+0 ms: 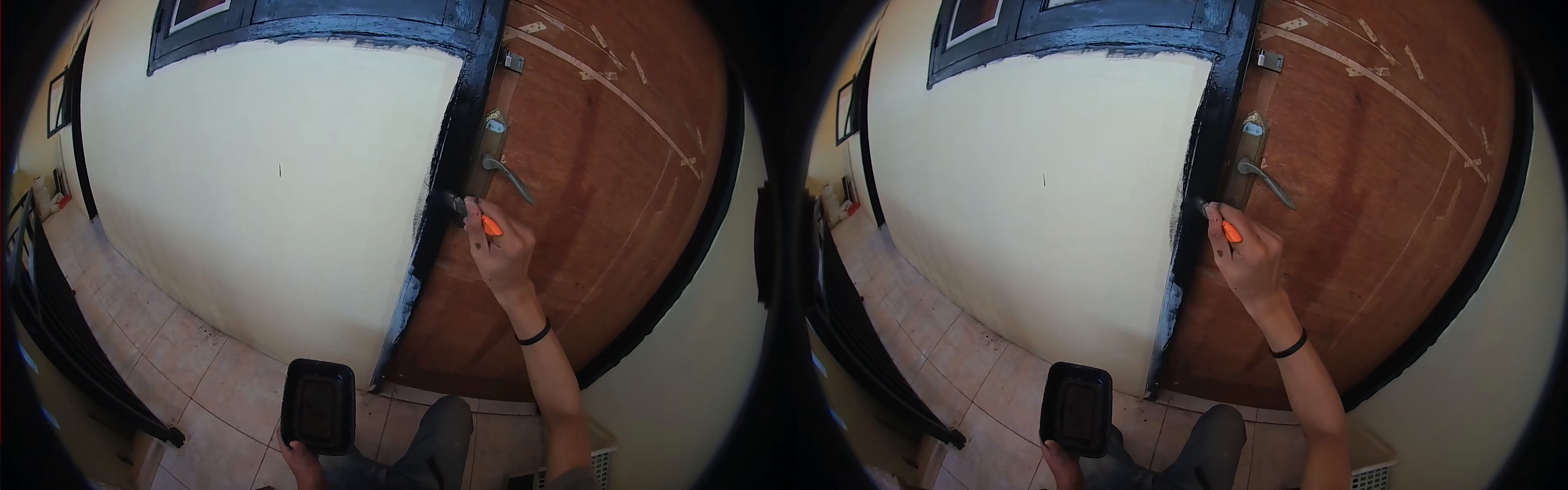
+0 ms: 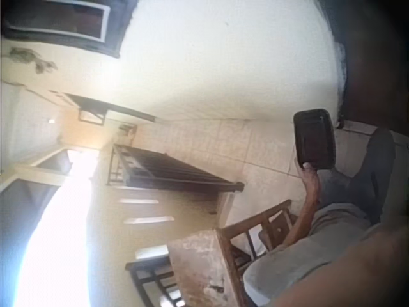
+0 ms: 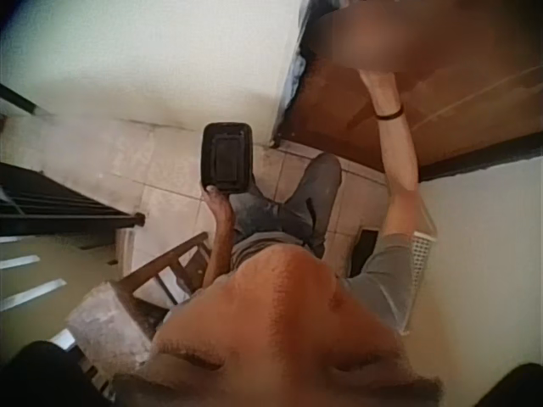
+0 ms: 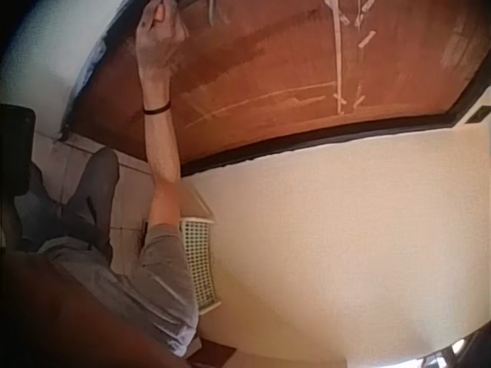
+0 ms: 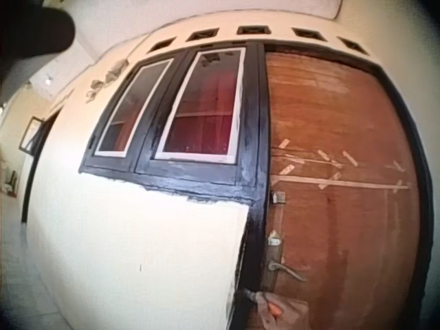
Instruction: The person paints window and door frames using a brush and black paint, mixes paint in a small container, and opens a paint can.
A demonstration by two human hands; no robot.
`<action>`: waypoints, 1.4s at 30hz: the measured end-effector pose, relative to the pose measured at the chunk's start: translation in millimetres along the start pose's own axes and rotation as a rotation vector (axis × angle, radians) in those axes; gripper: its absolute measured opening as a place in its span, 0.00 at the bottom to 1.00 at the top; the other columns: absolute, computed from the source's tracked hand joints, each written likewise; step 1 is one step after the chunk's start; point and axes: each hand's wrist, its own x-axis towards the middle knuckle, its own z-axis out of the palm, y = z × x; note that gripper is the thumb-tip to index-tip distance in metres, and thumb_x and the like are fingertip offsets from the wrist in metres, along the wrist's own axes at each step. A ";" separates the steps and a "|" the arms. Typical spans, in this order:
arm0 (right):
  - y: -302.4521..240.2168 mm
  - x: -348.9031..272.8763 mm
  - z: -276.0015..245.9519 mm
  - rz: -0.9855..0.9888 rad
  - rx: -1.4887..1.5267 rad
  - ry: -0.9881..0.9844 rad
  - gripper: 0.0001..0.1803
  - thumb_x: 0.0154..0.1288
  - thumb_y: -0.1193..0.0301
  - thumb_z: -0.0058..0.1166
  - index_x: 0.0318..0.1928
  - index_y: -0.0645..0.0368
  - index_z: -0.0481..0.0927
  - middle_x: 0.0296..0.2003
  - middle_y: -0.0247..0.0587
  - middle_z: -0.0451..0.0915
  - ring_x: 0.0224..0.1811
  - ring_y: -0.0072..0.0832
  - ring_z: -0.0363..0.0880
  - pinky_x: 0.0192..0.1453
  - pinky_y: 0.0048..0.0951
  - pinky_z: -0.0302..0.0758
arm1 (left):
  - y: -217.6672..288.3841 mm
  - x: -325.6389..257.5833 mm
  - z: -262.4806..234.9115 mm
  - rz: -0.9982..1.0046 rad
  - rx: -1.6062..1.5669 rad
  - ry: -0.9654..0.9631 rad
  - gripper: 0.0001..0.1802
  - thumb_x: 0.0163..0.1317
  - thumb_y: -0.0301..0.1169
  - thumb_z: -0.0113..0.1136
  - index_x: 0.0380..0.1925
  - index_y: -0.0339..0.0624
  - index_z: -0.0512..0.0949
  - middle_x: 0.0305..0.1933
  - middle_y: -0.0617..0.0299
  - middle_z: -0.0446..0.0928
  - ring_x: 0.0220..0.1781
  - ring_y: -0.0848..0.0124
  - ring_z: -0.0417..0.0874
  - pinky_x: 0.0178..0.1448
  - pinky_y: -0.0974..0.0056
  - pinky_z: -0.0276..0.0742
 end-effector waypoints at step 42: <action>-36.9 -78.1 21.3 0.033 -0.049 -0.005 0.06 0.72 0.74 0.69 0.44 0.62 0.86 0.28 0.43 0.86 0.24 0.33 0.85 0.31 0.32 0.81 | 5.7 17.3 -11.4 -0.008 0.048 -0.021 0.64 0.57 0.78 0.65 0.75 0.33 0.62 0.70 0.49 0.73 0.72 0.54 0.78 0.72 0.48 0.79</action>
